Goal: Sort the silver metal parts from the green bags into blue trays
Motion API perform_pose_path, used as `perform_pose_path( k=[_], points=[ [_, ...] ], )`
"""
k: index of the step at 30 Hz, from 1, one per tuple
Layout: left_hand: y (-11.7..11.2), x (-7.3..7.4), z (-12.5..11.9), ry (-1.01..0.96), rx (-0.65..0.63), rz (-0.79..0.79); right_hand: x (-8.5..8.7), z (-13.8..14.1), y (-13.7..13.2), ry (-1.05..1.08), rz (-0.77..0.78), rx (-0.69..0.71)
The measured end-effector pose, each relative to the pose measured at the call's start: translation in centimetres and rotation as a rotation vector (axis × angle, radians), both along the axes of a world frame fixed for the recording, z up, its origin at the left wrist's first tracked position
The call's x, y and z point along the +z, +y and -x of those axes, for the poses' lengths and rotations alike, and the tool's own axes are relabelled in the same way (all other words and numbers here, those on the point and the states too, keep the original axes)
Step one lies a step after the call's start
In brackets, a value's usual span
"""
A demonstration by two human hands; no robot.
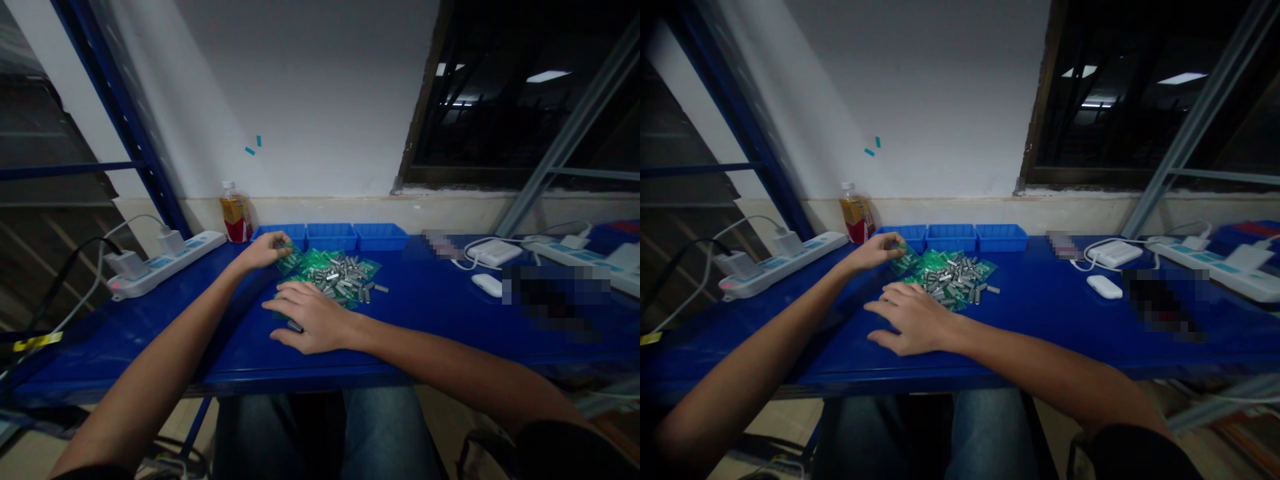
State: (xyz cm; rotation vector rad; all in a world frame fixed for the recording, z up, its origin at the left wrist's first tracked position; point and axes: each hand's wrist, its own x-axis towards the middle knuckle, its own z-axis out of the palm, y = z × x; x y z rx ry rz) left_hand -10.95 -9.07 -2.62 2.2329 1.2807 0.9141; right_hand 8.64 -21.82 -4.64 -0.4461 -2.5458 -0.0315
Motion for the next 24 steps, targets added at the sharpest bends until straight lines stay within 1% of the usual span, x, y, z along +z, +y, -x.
perform_pose_path(
  k=[2, 3, 6, 8, 9, 11, 14, 18, 21, 23, 24],
  points=[
    [-0.2, 0.1, -0.3, -0.078, -0.012, 0.015, 0.4, -0.1, 0.3, 0.118, 0.016, -0.001],
    [-0.3, 0.2, -0.5, -0.112, -0.020, 0.024, 0.6, -0.2, 0.7, 0.189, 0.022, -0.025],
    [-1.0, 0.6, -1.3, -0.181, -0.060, 0.056, 0.8, -0.8, 2.8, 0.422, 0.044, -0.184],
    [-1.5, 0.8, -2.0, -0.215, -0.113, 0.110, 0.8, -1.5, 4.6, 0.554, 0.088, -0.307],
    [-1.8, 0.8, -2.4, -0.231, -0.142, 0.146, 0.7, -1.9, 5.5, 0.604, 0.131, -0.355],
    [-2.3, 0.9, -3.1, -0.257, -0.194, 0.210, 0.5, -2.5, 6.8, 0.657, 0.244, -0.410],
    [-2.7, 0.9, -3.9, -0.276, -0.236, 0.217, 0.4, -2.9, 7.7, 0.664, 0.378, -0.411],
    [-2.9, 0.7, -4.5, -0.294, -0.253, 0.164, 0.3, -2.7, 7.6, 0.685, 0.463, -0.387],
    [-3.4, 0.8, -4.9, -0.280, -0.244, 0.115, 0.5, -2.5, 7.3, 0.737, 0.539, -0.357],
    [-3.8, 0.9, -5.2, -0.247, -0.218, 0.065, 0.7, -2.6, 7.3, 0.767, 0.549, -0.347],
    [-4.0, 1.0, -5.3, -0.234, -0.185, 0.037, 0.9, -2.7, 7.2, 0.782, 0.540, -0.350]
  ],
)
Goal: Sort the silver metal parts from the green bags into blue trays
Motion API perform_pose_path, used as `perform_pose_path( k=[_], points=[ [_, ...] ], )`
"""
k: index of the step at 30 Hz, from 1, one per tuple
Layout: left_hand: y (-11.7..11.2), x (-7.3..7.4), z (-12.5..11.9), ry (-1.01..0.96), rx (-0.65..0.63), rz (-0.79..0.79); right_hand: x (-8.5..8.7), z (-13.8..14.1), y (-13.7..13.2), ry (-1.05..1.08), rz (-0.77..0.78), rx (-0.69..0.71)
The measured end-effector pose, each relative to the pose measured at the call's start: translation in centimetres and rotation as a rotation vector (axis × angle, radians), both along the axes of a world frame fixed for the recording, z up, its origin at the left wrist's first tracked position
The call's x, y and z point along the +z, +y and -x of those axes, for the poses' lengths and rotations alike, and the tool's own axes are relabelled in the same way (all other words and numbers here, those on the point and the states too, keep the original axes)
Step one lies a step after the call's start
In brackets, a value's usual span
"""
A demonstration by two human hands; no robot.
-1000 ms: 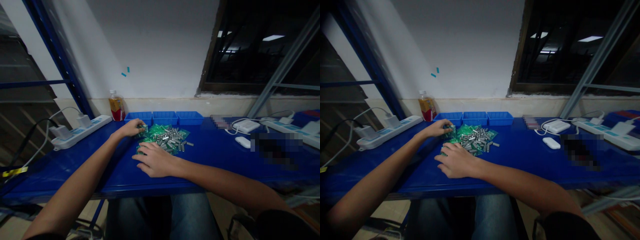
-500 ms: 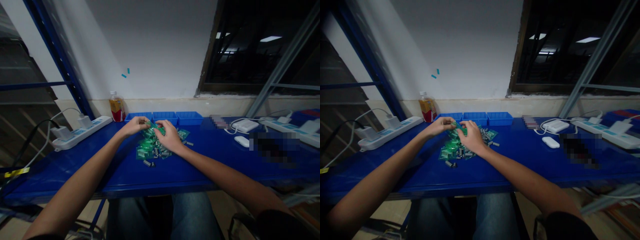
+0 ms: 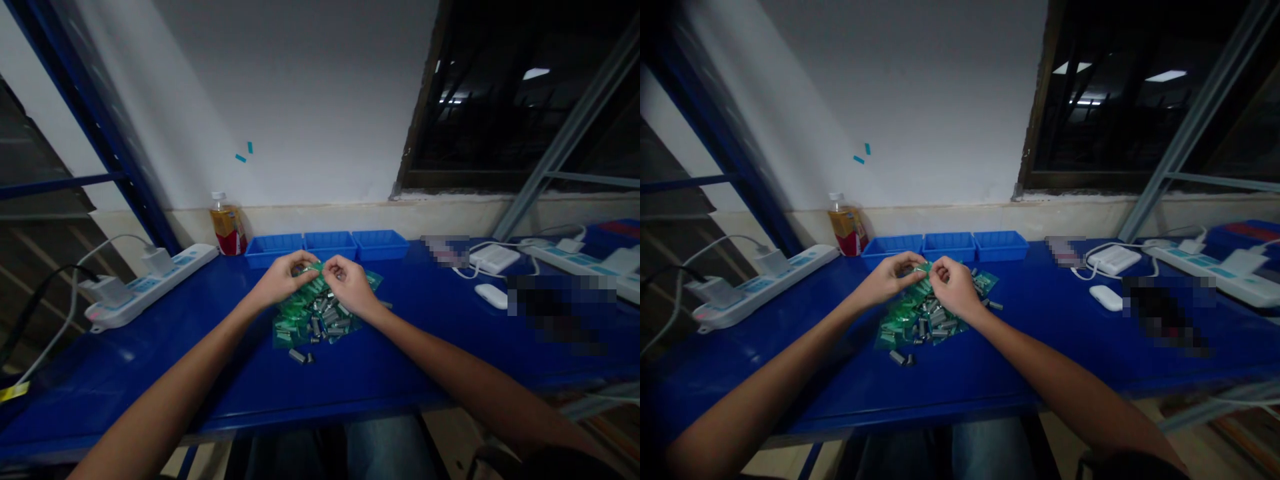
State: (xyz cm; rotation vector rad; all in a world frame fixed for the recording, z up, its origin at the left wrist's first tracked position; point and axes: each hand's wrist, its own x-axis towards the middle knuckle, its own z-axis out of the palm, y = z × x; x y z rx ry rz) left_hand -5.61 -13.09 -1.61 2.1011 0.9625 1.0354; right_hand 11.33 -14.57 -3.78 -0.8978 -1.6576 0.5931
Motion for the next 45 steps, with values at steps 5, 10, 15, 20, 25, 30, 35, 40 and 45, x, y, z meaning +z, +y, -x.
perform_pose_path(
  k=[5, 10, 15, 20, 25, 30, 35, 40, 45],
  points=[
    [-0.5, 0.1, -0.6, -0.049, 0.338, 0.035, 0.8, -0.9, -0.1, 0.013, -0.108, -0.157],
    [-0.3, -0.3, -1.3, -0.298, 0.126, 0.513, 0.7, -1.3, -0.5, -0.139, -0.311, -0.192],
    [-0.5, 0.2, -1.9, -0.557, 0.027, 0.667, 0.4, -1.0, -1.3, -0.242, -0.382, -0.109],
    [-0.5, 0.1, -2.2, -0.644, 0.047, 0.712, -0.3, -1.3, -1.1, -0.283, -0.404, -0.092],
    [0.3, -0.3, -1.6, -0.571, 0.172, 0.618, -1.0, -1.6, 0.2, -0.300, -0.406, -0.032],
    [2.8, 1.2, 2.0, -0.229, 0.469, 0.117, 0.6, -2.7, 2.6, -0.263, -0.355, -0.079],
    [6.3, 2.5, 4.7, 0.291, 0.690, -0.369, 1.0, -4.5, 2.6, -0.296, -0.330, -0.109],
    [8.5, 2.2, 5.1, 0.588, 0.683, -0.446, -0.3, -5.6, 1.0, -0.407, -0.327, -0.032],
    [8.2, 1.9, 5.4, 0.748, 0.705, -0.408, -0.7, -5.7, 1.1, -0.457, -0.328, 0.022]
  ],
)
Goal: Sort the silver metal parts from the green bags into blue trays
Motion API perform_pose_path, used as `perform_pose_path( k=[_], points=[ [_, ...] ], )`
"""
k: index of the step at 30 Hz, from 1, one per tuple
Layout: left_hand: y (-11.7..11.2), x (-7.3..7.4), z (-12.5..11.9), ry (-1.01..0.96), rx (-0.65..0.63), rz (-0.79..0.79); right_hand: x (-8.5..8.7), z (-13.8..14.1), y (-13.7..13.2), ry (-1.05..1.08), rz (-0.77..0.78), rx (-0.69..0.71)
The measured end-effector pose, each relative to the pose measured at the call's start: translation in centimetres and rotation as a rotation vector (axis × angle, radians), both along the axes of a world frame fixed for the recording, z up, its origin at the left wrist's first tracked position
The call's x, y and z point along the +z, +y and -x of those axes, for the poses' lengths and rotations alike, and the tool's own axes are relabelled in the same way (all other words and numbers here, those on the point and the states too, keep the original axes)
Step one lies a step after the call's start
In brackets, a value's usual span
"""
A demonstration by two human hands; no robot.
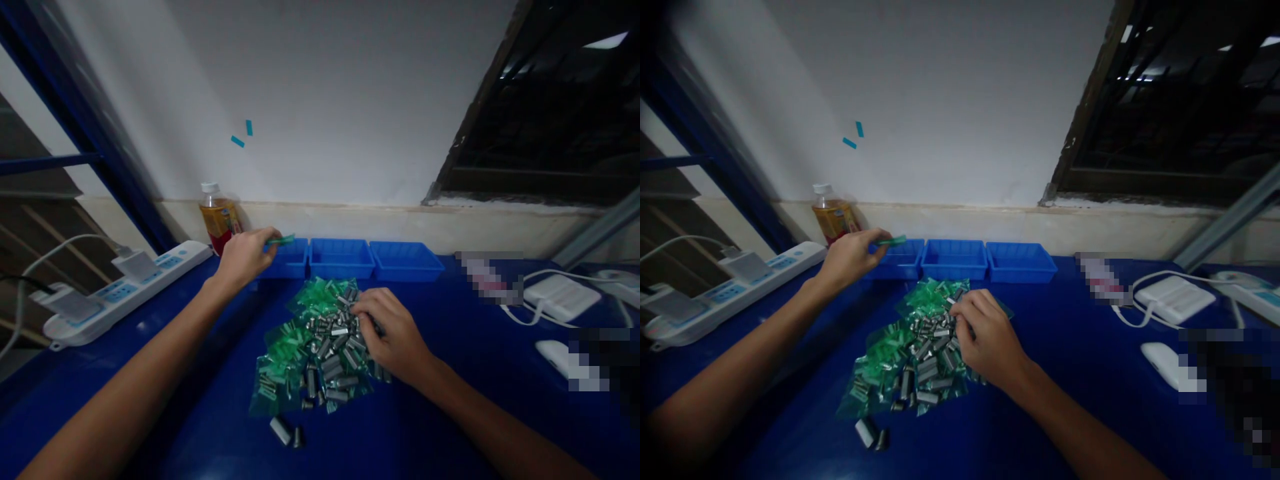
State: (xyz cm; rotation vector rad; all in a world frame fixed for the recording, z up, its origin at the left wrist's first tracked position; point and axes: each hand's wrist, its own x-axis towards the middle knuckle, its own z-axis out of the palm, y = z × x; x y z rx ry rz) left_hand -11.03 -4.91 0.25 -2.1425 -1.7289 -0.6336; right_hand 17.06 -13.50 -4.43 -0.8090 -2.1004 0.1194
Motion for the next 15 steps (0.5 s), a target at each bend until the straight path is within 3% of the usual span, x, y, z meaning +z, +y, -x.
perform_pose_path(
  k=[9, 13, 15],
  points=[
    [0.3, -0.2, -0.3, 0.091, 0.011, 0.049, -0.6, 0.2, 0.1, -0.011, 0.038, 0.007],
    [-1.1, -0.5, -2.3, 0.074, -0.158, 0.028, -0.6, 0.3, 0.2, -0.024, 0.055, 0.017],
    [-2.2, -0.8, -3.7, 0.055, -0.255, 0.132, -0.7, 0.3, 0.2, -0.033, 0.062, 0.020]
  ],
)
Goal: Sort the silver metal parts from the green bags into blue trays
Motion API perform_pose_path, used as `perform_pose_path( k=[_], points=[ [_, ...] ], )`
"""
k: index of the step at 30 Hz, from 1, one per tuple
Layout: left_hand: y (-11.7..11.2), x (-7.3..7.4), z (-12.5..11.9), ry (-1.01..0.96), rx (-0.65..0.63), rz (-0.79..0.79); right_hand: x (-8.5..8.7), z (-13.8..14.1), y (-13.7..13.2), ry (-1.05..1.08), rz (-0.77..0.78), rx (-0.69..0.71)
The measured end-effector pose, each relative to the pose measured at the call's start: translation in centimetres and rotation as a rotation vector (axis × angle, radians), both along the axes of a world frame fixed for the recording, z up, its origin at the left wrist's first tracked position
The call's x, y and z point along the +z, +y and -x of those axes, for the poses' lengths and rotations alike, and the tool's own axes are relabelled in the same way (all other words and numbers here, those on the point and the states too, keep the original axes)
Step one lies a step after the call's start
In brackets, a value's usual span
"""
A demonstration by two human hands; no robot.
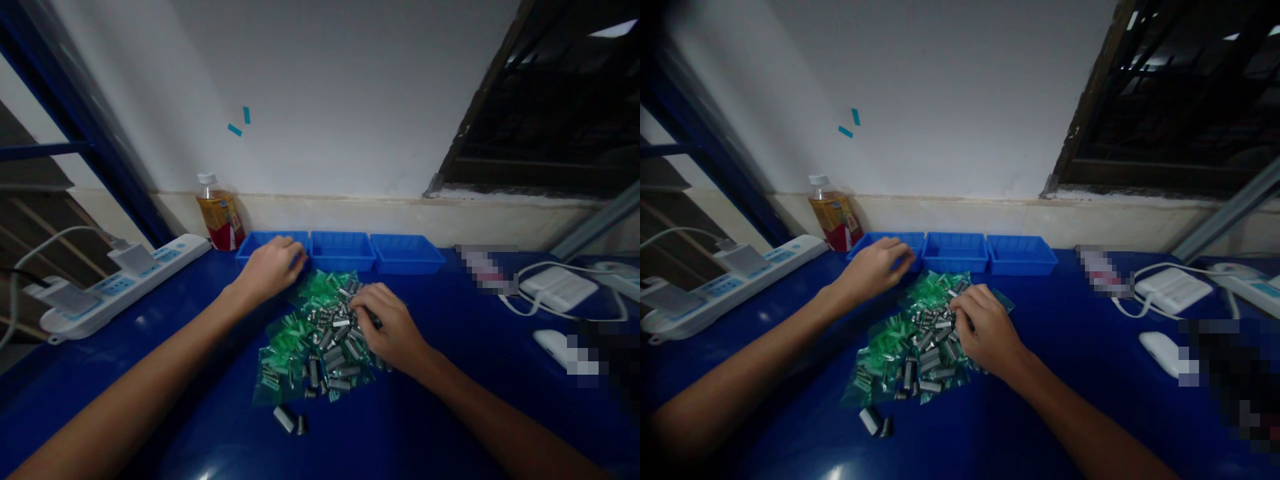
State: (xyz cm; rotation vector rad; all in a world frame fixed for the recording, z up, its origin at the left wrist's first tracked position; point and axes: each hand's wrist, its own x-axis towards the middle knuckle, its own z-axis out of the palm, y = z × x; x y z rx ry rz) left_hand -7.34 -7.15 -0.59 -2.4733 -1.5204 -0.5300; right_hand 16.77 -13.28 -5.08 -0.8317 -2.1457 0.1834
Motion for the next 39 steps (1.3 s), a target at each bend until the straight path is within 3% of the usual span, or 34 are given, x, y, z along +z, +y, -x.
perform_pose_path(
  k=[4, 12, 16, 20, 22, 26, 30, 34, 39],
  points=[
    [-1.7, -0.7, -2.0, -0.070, 0.032, 0.269, -0.1, 0.1, -0.1, -0.022, 0.005, 0.002],
    [-0.9, -1.9, -2.4, -0.297, 0.092, 0.366, 0.1, 0.3, -0.4, -0.019, 0.003, 0.003],
    [-0.9, -0.5, -2.5, -0.347, 0.087, 0.360, 0.0, 0.4, -0.4, -0.001, 0.014, 0.015],
    [-2.7, 2.1, -3.5, -0.544, -0.055, 0.096, -0.4, 0.7, -0.9, 0.127, 0.084, -0.044],
    [-3.9, 2.7, -4.5, -0.536, -0.183, -0.074, -0.5, 0.7, -1.3, 0.273, 0.136, -0.063],
    [-5.6, 1.5, -6.6, -0.171, -0.522, -0.213, -0.4, 0.6, -1.7, 0.567, 0.256, 0.014],
    [-5.9, -0.2, -7.4, 0.017, -0.603, -0.225, -0.3, 0.7, -1.0, 0.689, 0.366, -0.188],
    [-5.6, -0.3, -7.5, -0.164, -0.526, -0.003, -0.7, 0.8, -0.4, 0.743, 0.409, -0.248],
    [-4.6, 0.5, -7.3, -0.737, -0.209, 0.540, -0.5, 0.4, -0.5, 0.421, 0.064, -0.229]
  ],
)
